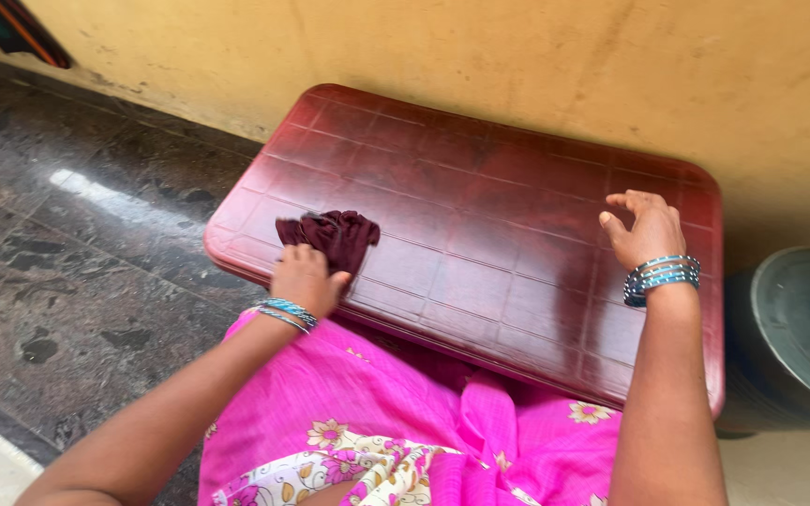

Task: The person wipes a table with a cloth, then rinses and wrings the cloth in a mug of water.

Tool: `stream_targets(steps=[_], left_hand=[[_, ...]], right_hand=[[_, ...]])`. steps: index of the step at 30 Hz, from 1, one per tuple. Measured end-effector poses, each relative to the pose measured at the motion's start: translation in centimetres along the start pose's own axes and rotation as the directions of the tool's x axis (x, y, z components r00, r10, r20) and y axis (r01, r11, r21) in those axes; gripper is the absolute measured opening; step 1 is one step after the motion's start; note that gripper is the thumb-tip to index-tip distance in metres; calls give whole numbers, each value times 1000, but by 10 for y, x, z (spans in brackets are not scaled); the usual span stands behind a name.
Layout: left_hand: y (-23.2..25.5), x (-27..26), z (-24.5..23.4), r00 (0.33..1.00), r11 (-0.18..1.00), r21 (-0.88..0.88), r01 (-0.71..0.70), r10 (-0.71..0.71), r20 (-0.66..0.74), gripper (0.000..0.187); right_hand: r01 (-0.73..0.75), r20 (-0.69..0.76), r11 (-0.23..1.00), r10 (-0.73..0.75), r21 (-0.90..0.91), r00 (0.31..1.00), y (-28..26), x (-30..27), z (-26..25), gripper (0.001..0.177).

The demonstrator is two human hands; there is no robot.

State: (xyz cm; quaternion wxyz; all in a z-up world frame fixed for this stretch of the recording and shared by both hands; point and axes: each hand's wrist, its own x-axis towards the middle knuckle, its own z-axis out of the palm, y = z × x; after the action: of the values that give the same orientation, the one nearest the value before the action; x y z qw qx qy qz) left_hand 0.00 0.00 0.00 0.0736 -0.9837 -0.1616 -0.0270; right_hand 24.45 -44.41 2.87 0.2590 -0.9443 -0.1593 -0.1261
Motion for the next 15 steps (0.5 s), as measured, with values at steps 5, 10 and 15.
stream_targets(steps=[5, 10, 15], left_hand=[[114, -8, -9, 957, 944, -157, -289, 280, -74, 59], [238, -8, -11, 901, 837, -334, -434, 395, -182, 47], [345, -6, -16, 847, 736, -419, -531, 460, -265, 42]], right_hand=[[-93, -9, 995, 93, 47, 996, 1, -13, -37, 35], [-143, -54, 989, 145, 50, 988, 29, -20, -55, 35], [-76, -172, 993, 90, 89, 981, 57, -15, -47, 32]])
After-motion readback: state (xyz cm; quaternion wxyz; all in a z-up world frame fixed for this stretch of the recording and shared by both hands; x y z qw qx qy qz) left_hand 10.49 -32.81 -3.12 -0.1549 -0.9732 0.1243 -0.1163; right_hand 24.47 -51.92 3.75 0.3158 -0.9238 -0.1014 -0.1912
